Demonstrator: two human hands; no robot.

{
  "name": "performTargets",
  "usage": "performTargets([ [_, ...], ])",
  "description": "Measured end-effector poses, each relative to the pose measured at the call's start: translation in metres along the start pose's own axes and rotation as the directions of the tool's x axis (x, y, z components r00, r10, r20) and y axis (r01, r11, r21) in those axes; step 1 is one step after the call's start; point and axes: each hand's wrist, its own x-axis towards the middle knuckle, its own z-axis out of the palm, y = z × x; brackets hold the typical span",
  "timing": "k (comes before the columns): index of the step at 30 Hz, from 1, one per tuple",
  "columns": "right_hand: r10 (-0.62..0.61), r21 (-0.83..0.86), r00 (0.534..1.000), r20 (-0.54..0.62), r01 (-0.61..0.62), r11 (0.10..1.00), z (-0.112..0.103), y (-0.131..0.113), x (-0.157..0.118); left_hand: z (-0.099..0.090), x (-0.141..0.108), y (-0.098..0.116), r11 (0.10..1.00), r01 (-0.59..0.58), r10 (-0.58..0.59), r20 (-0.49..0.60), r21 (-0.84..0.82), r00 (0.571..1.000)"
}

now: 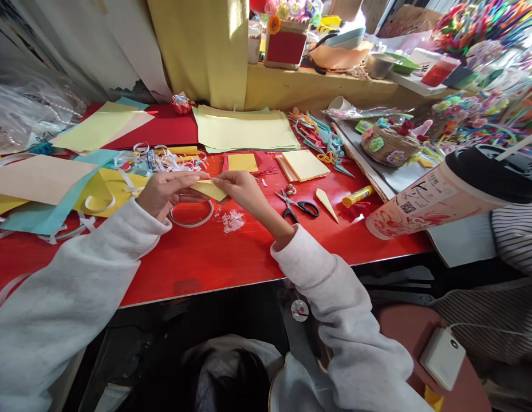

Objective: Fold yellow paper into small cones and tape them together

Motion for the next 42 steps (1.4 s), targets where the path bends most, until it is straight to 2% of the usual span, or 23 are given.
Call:
performTargets([
  [7,-0.005,-0.07,1.0,0.025,0.007,0.998,0.001,0.002,-0.001,0.001,0.001,-0.003,0.999,-0.014,0.016,-0.057,0.04,0.998],
  [11,0.021,-0.123,0.998,0.052,-0.014,0.992,0.002,0.004,-0.001,0.001,0.001,-0.005,0.989,-0.069,0.073,-0.026,0.129,0.997],
  [14,0.021,-0.147,0.999,0.04,-0.015,0.989,0.002,0.005,0.0,0.0,0.002,-0.004,0.985,-0.067,0.068,0.002,0.161,0.998],
  [17,0.057,-0.051,0.998,0.016,-0.056,0.997,0.001,0.001,-0.001,-0.002,0.002,-0.002,0.989,-0.054,0.055,-0.004,0.135,0.998],
  [22,0.155,0.123,0.988,0.014,-0.155,0.98,-0.002,-0.008,-0.005,-0.003,0.002,0.001,0.992,-0.108,0.11,-0.046,0.06,0.993],
  [29,0.194,0.176,0.98,0.044,-0.199,0.964,-0.004,-0.008,-0.005,-0.001,-0.001,0.001,0.999,-0.045,0.044,-0.112,-0.011,0.993],
  [35,0.141,0.085,0.99,-0.017,-0.139,0.987,-0.002,-0.009,-0.003,0.0,-0.001,0.005,0.998,0.029,-0.032,-0.065,-0.052,0.997],
  [42,0.094,0.092,0.996,0.004,-0.094,0.991,-0.001,-0.008,-0.004,-0.001,0.003,-0.003,0.994,-0.086,0.094,-0.116,0.07,0.989],
])
